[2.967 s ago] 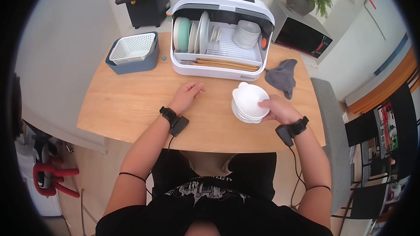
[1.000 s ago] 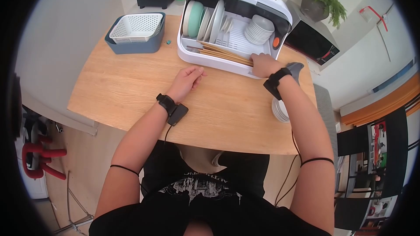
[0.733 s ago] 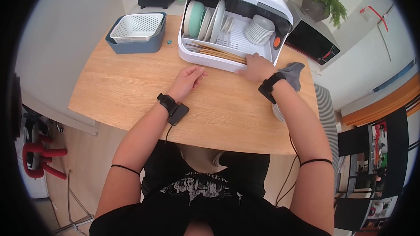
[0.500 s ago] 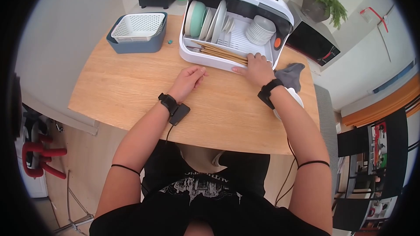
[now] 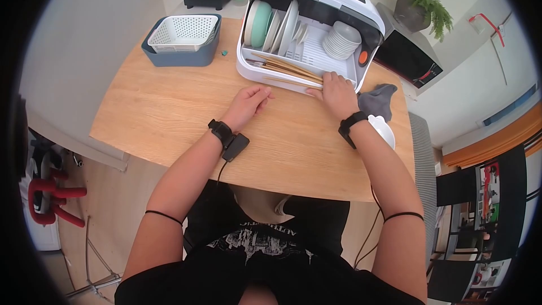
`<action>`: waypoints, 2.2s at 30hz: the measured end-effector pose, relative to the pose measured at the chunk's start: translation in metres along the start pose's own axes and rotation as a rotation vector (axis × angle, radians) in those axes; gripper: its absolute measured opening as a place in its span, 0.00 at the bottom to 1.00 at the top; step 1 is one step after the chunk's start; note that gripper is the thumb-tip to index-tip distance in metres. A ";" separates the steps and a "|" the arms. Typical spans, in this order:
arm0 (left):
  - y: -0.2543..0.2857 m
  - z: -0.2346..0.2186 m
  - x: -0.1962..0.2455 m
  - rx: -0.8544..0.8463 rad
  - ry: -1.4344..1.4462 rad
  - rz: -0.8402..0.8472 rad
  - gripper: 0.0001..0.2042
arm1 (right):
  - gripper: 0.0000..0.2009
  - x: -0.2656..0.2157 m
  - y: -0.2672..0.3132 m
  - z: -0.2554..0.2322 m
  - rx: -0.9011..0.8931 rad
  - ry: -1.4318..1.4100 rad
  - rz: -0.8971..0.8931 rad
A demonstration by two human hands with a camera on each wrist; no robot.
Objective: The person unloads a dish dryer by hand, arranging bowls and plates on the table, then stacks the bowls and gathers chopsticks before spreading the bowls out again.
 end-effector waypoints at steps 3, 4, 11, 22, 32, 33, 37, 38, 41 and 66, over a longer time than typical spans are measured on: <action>0.000 -0.001 0.000 0.005 -0.003 0.003 0.16 | 0.31 -0.005 0.002 -0.004 0.067 -0.001 -0.063; 0.000 -0.001 0.000 0.007 -0.003 0.003 0.16 | 0.31 -0.004 0.002 -0.004 0.067 -0.003 -0.065; 0.000 -0.001 0.000 0.006 0.005 -0.010 0.16 | 0.29 -0.004 0.000 -0.004 0.041 -0.092 -0.108; 0.002 0.000 0.003 0.004 0.018 -0.024 0.16 | 0.24 0.005 -0.009 -0.008 -0.123 -0.366 -0.052; 0.002 -0.001 0.002 0.000 0.005 -0.014 0.16 | 0.22 0.008 -0.015 -0.004 -0.165 -0.374 -0.132; 0.002 -0.001 0.002 0.003 0.001 -0.016 0.16 | 0.22 0.006 -0.017 -0.005 -0.173 -0.379 -0.142; 0.001 -0.003 0.001 0.010 -0.004 -0.007 0.17 | 0.22 0.007 -0.025 -0.002 -0.277 -0.350 -0.120; 0.001 -0.003 0.000 0.007 -0.008 0.000 0.16 | 0.21 0.008 -0.026 -0.002 -0.293 -0.357 -0.117; 0.001 -0.001 0.001 0.007 -0.009 0.006 0.16 | 0.20 0.005 -0.029 -0.005 -0.351 -0.356 -0.095; 0.003 -0.002 0.000 0.011 0.000 -0.012 0.16 | 0.19 -0.005 -0.031 -0.015 -0.560 -0.295 -0.259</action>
Point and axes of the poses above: each hand's wrist, its own y-axis away from the middle knuckle, its own z-axis out of the palm, x = y × z, the point moved 10 cm from there along -y, towards the middle knuckle, and after that the axes turned 4 degrees about z, right-handed, at the moved point
